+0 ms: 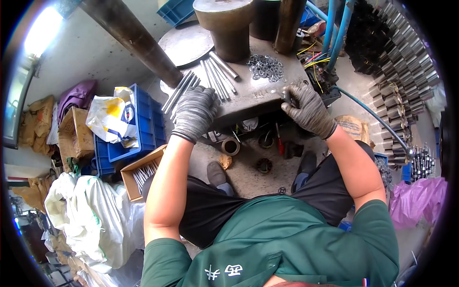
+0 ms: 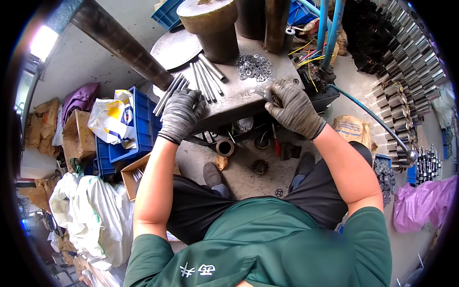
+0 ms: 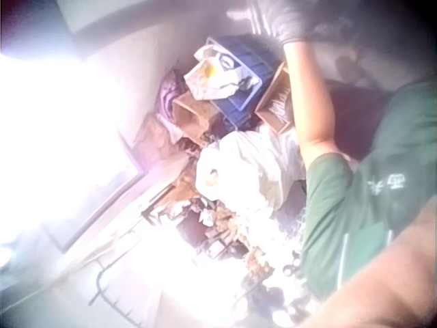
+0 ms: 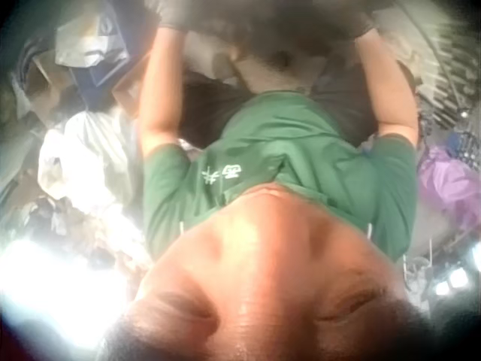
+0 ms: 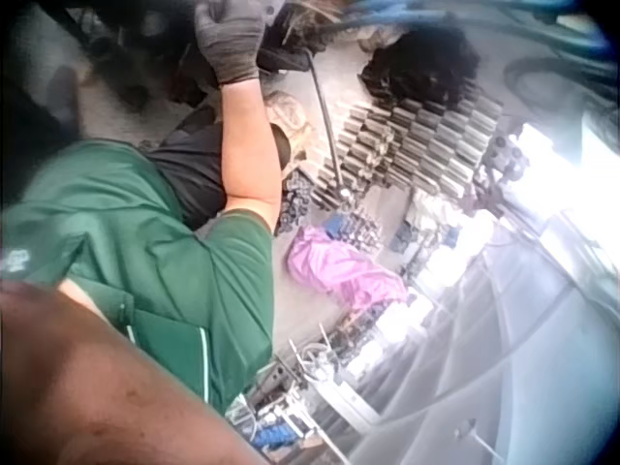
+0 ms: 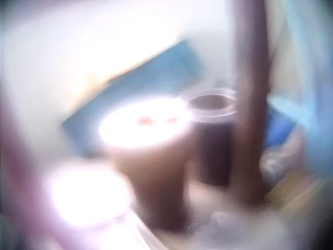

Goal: The person cleans debris and burrs from metal rods using a handheld tool by hand while seated at a workbench.

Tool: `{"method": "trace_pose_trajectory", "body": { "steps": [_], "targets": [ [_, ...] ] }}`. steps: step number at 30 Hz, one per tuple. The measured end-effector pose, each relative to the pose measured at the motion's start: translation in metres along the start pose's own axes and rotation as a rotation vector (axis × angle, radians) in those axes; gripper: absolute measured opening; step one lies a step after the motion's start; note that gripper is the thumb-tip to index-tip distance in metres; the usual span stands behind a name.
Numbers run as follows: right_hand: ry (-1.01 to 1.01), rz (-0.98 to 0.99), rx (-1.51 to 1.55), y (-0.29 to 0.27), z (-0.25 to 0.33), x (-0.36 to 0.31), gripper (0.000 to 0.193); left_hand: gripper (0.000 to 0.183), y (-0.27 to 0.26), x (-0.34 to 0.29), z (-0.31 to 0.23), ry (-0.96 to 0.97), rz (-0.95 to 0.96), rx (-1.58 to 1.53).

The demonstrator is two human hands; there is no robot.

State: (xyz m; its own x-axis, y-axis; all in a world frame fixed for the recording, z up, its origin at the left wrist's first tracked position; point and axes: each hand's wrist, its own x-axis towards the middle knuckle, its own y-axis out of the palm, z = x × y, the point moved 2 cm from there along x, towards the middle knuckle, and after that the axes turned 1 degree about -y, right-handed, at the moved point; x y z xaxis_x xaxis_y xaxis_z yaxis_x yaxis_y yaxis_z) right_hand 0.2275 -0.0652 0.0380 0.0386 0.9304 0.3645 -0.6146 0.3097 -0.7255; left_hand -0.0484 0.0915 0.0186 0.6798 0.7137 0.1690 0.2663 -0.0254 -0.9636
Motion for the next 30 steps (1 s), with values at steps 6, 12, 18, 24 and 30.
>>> {"method": "trace_pose_trajectory", "body": {
  "steps": [6, 12, 18, 24, 30],
  "targets": [
    [-0.166, 0.069, -0.240, 0.013, -0.021, -0.004, 0.032, 0.030, 0.000, -0.012, -0.032, 0.088, 0.095, 0.066],
    [-0.196, 0.058, -0.372, 0.017, -0.035, 0.008, 0.029, 0.024, -0.005, -0.024, -0.041, 0.186, -0.072, 0.072],
    [-0.167, 0.075, -0.459, 0.013, -0.047, 0.009, 0.023, 0.017, -0.035, -0.029, -0.014, 0.057, -0.574, -0.433],
    [-0.159, 0.049, -0.581, 0.021, -0.047, 0.008, 0.020, 0.017, -0.031, -0.018, 0.005, -0.026, -0.608, -0.779],
    [-0.264, -0.065, -0.471, 0.022, -0.052, 0.005, 0.014, 0.026, 0.001, -0.002, -0.004, -0.249, -0.271, -0.827]
  ]
}}
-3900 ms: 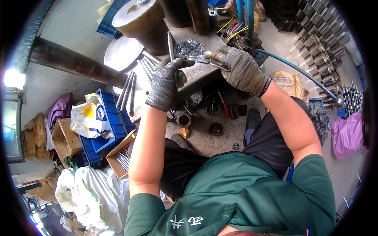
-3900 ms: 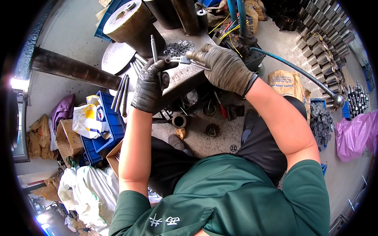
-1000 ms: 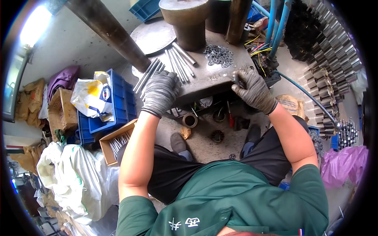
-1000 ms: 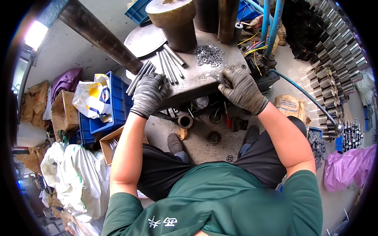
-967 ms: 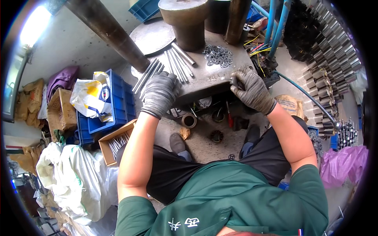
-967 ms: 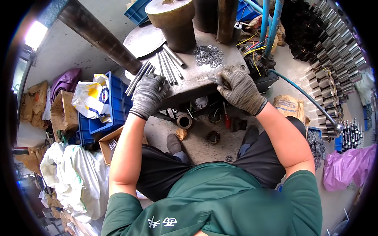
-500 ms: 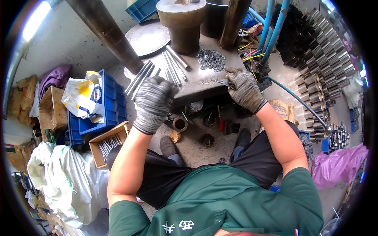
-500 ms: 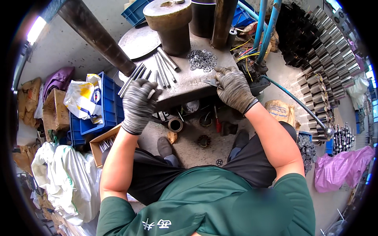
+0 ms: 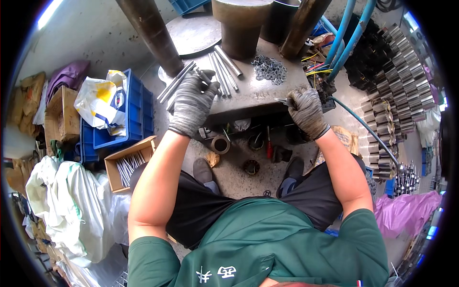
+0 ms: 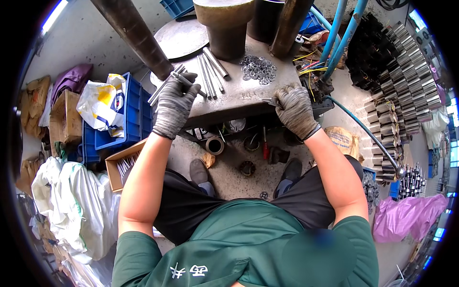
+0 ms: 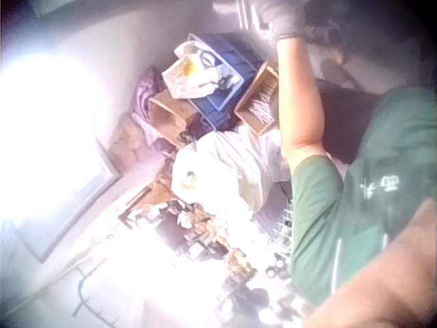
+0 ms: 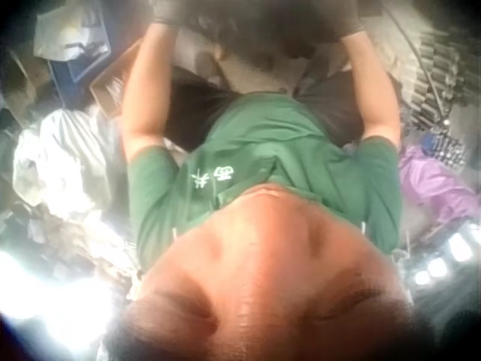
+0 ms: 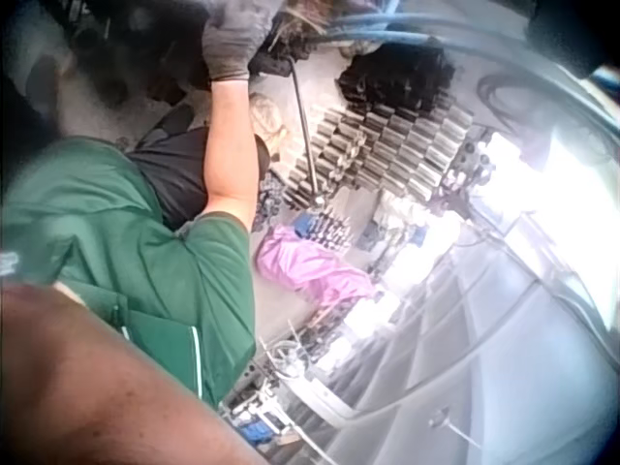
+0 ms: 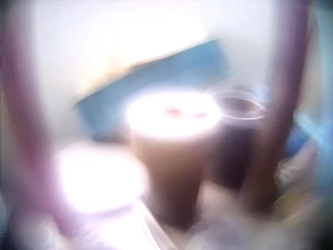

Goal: The person cleans debris and burrs from metal rods using a handheld tool by hand while seated at a workbench.

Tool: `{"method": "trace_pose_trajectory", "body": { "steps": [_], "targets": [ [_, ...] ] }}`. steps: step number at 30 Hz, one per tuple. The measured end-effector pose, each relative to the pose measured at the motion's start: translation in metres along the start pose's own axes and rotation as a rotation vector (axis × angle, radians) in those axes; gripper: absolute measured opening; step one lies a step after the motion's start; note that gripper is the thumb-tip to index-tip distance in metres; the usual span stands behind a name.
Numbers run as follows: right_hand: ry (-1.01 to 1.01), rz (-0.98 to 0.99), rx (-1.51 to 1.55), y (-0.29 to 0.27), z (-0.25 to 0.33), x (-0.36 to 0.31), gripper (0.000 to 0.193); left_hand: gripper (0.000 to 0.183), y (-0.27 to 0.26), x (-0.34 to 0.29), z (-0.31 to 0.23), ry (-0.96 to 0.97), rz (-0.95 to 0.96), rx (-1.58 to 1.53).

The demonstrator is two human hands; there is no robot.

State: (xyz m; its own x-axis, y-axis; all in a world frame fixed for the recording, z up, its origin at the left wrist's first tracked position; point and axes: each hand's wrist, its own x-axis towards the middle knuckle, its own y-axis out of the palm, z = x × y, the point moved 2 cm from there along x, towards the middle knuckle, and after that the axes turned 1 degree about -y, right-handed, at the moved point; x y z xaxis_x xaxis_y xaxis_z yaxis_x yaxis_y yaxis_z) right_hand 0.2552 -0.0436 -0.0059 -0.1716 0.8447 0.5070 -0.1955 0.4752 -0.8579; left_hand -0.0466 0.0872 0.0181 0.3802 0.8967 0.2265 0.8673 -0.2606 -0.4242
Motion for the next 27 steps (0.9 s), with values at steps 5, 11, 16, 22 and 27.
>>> {"method": "trace_pose_trajectory", "body": {
  "steps": [5, 11, 16, 22, 27],
  "targets": [
    [0.082, -0.011, 0.120, 0.000, -0.003, -0.002, 0.016, 0.023, 0.014, -0.003, 0.006, -0.021, 0.058, 0.187],
    [0.773, -0.043, 1.176, -0.009, 0.023, -0.005, 0.022, 0.021, 0.047, -0.026, -0.026, -0.293, 0.241, -0.558],
    [0.908, 0.025, 1.493, -0.015, 0.058, 0.004, 0.022, 0.021, 0.080, -0.039, -0.033, -0.245, 0.364, -0.465],
    [0.913, 0.068, 1.602, -0.013, 0.061, 0.004, 0.017, 0.020, 0.085, -0.034, -0.036, -0.291, 0.409, -0.397],
    [1.139, 0.249, 1.948, -0.037, 0.066, 0.011, 0.048, 0.021, 0.076, -0.029, -0.031, -0.587, 0.357, -0.741]
  ]
}}
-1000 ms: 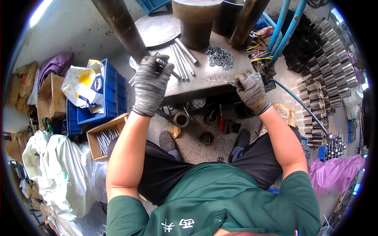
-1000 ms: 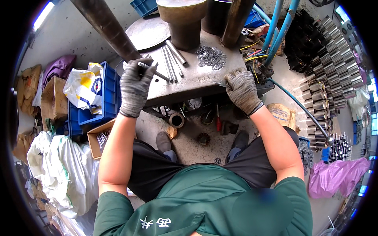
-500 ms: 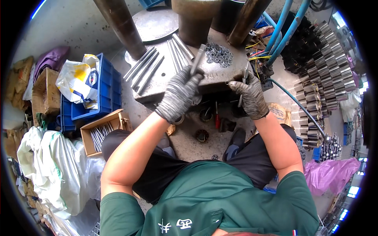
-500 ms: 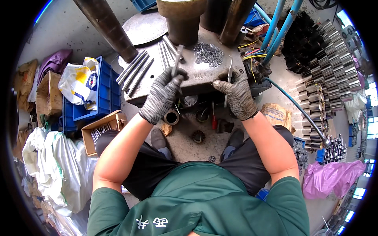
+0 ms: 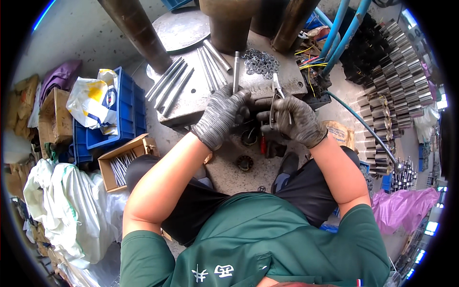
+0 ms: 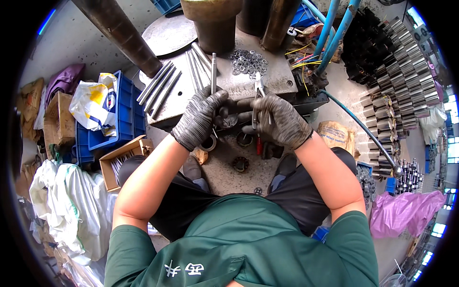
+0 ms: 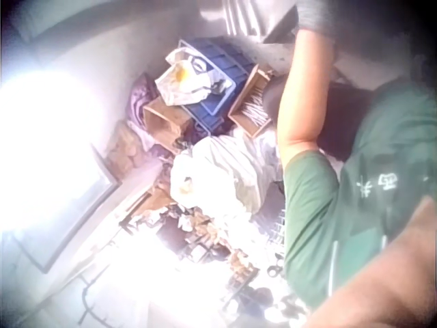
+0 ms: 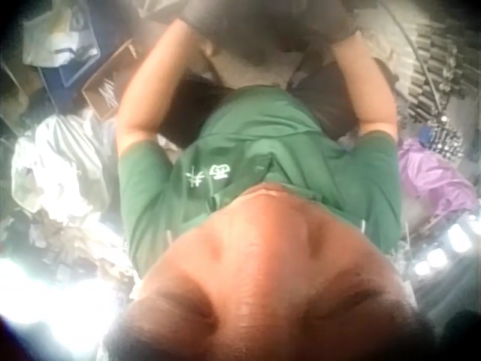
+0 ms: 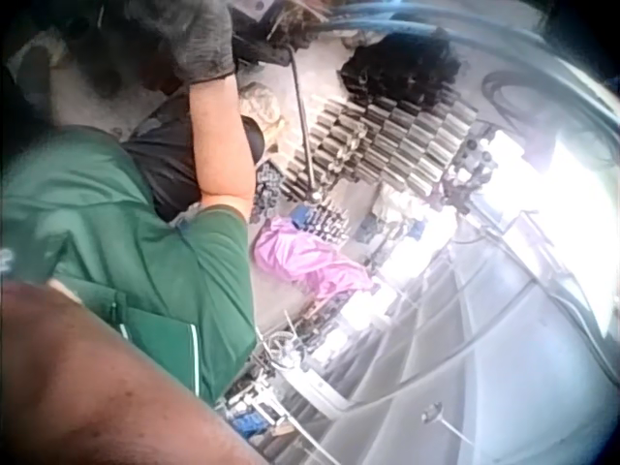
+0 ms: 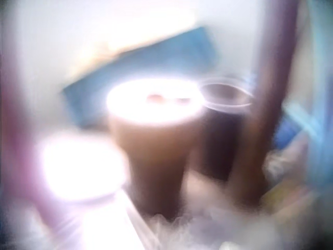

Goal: The person cleans debris and burrs from metal rods using a handheld tool by hand while seated at a workbench.

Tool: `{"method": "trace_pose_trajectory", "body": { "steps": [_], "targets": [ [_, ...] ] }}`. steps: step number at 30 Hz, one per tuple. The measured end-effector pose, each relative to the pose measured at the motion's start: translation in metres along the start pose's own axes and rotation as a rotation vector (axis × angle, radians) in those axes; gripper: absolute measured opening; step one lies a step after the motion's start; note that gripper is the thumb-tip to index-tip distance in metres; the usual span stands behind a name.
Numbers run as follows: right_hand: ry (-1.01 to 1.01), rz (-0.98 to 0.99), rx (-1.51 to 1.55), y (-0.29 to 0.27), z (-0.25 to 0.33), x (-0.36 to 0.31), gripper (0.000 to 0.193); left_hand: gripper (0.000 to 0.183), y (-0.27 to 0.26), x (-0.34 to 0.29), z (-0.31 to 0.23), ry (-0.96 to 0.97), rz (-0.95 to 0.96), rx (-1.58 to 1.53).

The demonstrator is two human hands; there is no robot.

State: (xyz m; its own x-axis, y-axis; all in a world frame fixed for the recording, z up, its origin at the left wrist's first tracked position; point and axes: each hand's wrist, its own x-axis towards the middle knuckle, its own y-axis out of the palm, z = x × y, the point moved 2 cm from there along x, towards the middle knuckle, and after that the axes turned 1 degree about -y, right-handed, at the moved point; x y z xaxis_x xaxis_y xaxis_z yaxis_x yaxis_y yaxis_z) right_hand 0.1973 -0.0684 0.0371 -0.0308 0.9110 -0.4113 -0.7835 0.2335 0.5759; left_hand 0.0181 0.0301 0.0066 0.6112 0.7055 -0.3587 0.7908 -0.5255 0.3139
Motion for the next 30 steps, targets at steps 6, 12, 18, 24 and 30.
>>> {"method": "trace_pose_trajectory", "body": {
  "steps": [6, 12, 18, 24, 30],
  "targets": [
    [-0.977, -0.066, -1.524, 0.005, 0.009, -0.008, 0.059, 0.019, -0.012, 0.004, -0.001, -0.047, -0.020, -0.293],
    [-1.048, -0.037, -1.694, 0.011, 0.018, -0.009, 0.058, 0.015, -0.014, 0.000, -0.005, -0.022, -0.069, -0.299],
    [-1.061, -0.004, -1.732, 0.007, 0.017, -0.008, 0.060, 0.013, -0.015, 0.001, -0.003, -0.047, -0.068, -0.256],
    [-1.071, 0.005, -1.770, 0.006, 0.015, -0.008, 0.059, 0.012, -0.018, -0.001, -0.004, -0.049, -0.034, -0.228],
    [-0.988, -0.039, -1.682, -0.001, 0.017, -0.009, 0.057, 0.020, -0.016, -0.005, -0.009, 0.079, -0.055, 0.053]
  ]
}}
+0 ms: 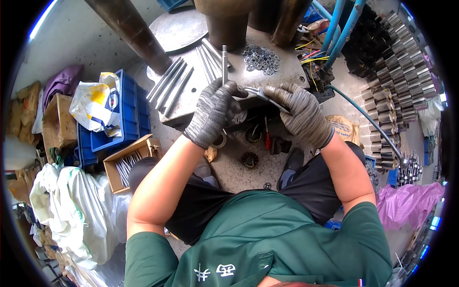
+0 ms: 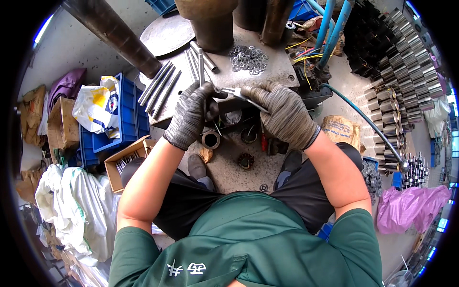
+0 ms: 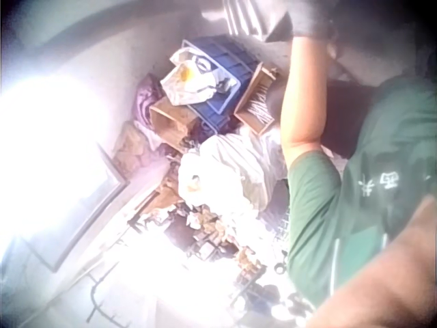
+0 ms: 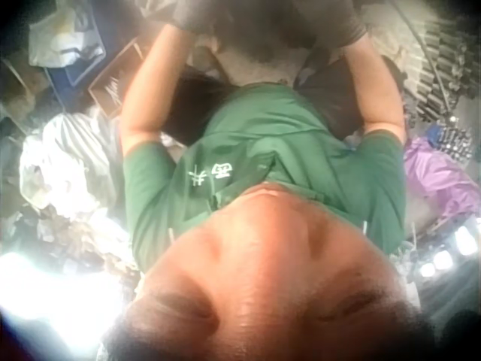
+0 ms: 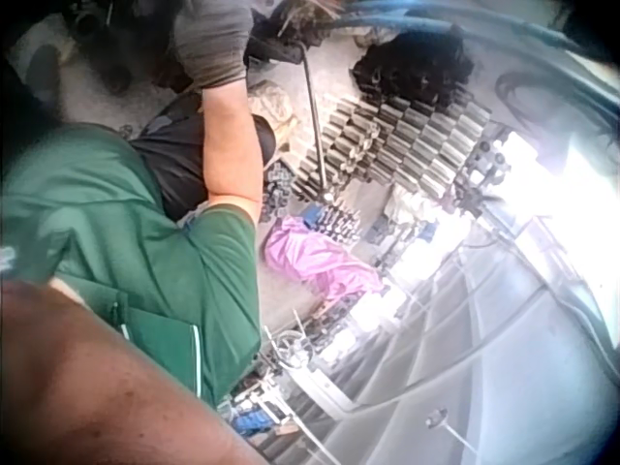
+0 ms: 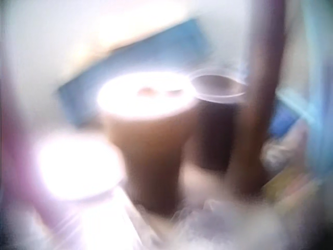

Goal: The person cleans debris and burrs from metal rods using a handheld tool by hand while seated at a workbench.

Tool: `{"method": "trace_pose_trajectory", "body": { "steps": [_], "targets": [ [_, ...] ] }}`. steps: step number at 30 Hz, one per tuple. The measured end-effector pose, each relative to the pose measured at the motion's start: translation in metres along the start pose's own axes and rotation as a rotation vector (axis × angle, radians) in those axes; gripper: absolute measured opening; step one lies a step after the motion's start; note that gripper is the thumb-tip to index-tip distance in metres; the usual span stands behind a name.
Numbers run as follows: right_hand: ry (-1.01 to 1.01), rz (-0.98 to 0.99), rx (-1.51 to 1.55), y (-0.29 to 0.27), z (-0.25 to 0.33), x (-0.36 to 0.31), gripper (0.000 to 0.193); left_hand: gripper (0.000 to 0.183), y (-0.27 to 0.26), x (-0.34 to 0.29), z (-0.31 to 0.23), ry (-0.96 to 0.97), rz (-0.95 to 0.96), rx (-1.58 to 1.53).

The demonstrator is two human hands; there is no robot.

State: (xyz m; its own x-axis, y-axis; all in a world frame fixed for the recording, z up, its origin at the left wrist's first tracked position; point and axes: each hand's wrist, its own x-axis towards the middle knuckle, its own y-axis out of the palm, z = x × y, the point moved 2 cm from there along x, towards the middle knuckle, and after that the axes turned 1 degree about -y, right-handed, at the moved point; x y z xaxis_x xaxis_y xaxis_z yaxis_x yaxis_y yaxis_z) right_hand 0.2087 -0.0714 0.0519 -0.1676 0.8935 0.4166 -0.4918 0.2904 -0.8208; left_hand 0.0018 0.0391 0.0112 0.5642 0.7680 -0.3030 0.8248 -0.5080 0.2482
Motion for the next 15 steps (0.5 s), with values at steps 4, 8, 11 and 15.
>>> {"method": "trace_pose_trajectory", "body": {
  "steps": [4, 8, 11, 15],
  "targets": [
    [0.197, 0.014, 0.068, -0.016, -0.016, 0.000, 0.050, 0.038, -0.004, -0.008, -0.006, 0.109, 0.004, 0.176],
    [0.267, -0.099, 0.199, -0.024, -0.022, -0.001, 0.043, 0.029, -0.003, -0.012, -0.008, 0.110, -0.007, 0.301],
    [0.324, -0.076, 0.296, -0.025, -0.025, -0.003, 0.046, 0.023, -0.002, -0.014, -0.005, 0.136, -0.026, 0.351],
    [0.306, -0.049, 0.379, -0.033, -0.038, -0.005, 0.048, 0.021, -0.005, -0.017, -0.009, 0.144, -0.032, 0.322]
  ]
}}
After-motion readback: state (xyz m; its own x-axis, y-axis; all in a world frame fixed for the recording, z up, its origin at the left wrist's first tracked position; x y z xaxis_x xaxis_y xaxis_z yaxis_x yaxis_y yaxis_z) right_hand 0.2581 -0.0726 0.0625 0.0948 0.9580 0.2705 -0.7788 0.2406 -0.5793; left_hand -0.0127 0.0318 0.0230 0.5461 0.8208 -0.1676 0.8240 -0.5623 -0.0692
